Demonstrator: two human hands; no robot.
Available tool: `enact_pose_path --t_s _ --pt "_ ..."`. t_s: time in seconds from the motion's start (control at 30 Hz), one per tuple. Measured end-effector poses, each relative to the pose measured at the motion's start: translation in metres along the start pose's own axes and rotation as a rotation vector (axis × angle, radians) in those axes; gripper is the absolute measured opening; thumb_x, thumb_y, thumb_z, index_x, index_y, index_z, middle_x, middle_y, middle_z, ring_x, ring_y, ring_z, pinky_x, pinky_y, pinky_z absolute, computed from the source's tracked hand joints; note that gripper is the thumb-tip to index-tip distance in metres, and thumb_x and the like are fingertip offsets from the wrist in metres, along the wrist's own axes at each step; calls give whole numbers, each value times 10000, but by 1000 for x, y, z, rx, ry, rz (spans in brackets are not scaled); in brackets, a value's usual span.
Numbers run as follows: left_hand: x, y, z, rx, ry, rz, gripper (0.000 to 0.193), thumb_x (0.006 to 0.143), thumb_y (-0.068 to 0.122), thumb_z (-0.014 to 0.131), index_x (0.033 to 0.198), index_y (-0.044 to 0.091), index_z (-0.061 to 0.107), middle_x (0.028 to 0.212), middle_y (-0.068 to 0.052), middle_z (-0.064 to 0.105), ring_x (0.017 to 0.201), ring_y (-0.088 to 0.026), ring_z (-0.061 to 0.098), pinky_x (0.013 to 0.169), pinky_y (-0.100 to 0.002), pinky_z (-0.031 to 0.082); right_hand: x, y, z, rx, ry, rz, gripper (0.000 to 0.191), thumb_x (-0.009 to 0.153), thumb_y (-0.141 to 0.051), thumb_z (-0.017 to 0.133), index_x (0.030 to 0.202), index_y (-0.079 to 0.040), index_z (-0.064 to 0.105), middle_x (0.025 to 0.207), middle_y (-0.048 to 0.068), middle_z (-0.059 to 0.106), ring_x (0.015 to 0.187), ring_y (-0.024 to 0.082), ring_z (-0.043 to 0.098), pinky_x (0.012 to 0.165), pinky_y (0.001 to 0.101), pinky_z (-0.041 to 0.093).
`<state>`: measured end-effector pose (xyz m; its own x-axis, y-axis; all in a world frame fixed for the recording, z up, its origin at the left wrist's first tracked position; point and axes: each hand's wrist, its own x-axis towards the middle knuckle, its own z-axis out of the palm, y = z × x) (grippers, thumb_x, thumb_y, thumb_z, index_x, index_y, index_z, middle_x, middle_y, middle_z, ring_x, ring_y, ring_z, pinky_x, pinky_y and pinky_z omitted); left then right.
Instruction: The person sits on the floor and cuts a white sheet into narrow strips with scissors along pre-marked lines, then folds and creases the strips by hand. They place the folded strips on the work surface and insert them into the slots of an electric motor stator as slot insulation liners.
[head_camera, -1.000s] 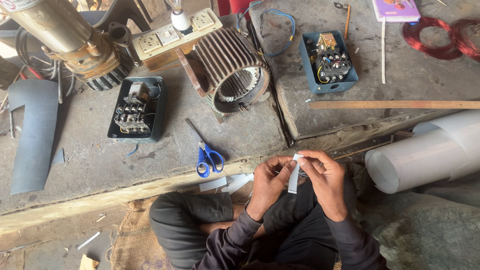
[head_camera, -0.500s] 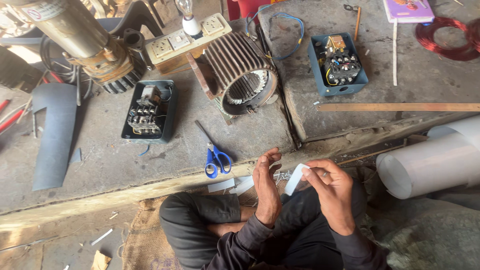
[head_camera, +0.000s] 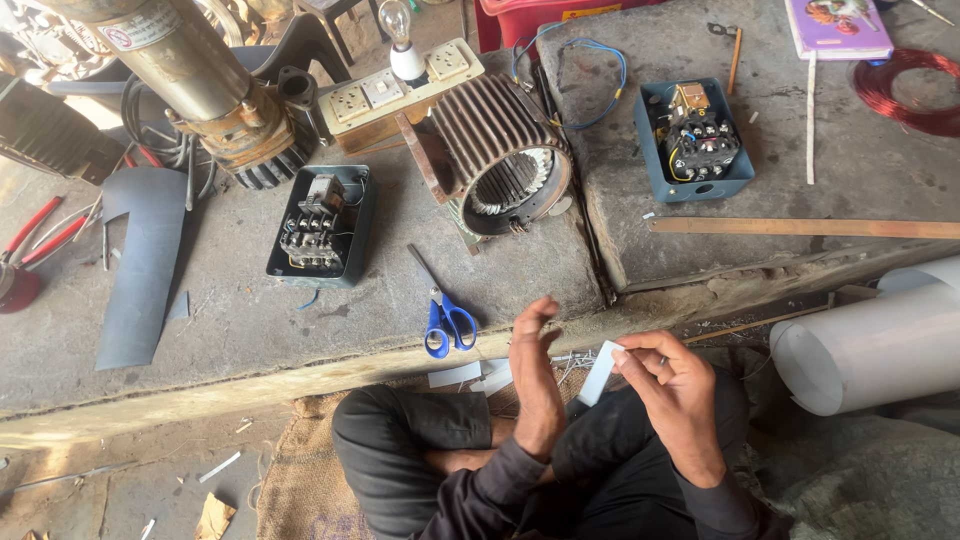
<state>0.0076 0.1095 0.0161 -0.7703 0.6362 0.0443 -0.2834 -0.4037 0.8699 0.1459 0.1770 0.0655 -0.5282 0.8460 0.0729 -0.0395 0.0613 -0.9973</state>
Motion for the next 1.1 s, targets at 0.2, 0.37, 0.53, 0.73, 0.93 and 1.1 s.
enact_pose_path --t_s 0.2,0.37,0.53,0.73,0.93,1.1 --pt "-8 9 -8 202 -462 -218 233 1014 161 703 1172 -9 709 1025 -36 729 927 -93 641 805 -264 535 4 -7 5 3 19 -24 156 945 -34 693 1089 28 690 981 47 701 907 83 652 775 213 515" --pt "-15 15 -2 230 -551 -266 206 1010 155 702 1134 -7 728 953 -9 736 832 -63 660 689 -237 559 6 -3 11 15 65 -69 158 965 -50 717 1095 35 689 992 42 648 929 76 593 798 215 495" --pt "-25 15 8 441 -458 -225 180 975 144 748 1064 -10 772 794 -37 741 693 -81 652 605 -244 544 3 -5 17 23 160 -161 273 1027 -136 612 1256 14 606 1081 68 656 1038 122 597 903 277 485" --pt "-27 9 9 81 -425 -345 165 988 158 720 1036 2 747 840 -16 744 749 -58 680 638 -239 560 4 -9 22 14 357 -329 315 1130 -213 489 1327 24 554 1158 106 649 1111 168 597 1024 326 472" --pt "-32 11 9 430 -421 -130 154 977 123 766 1009 -27 781 814 -56 745 695 -82 643 616 -237 528 -1 -12 22 247 353 -435 341 1136 -228 471 1367 15 533 1227 124 620 1165 189 574 1035 358 471" --pt "-35 10 13 122 -472 -281 151 1003 126 715 1048 -16 744 902 -34 747 806 -73 701 688 -239 590 4 -9 30 278 371 -498 339 1155 -236 447 1382 8 512 1258 128 599 1165 196 559 1041 378 463"
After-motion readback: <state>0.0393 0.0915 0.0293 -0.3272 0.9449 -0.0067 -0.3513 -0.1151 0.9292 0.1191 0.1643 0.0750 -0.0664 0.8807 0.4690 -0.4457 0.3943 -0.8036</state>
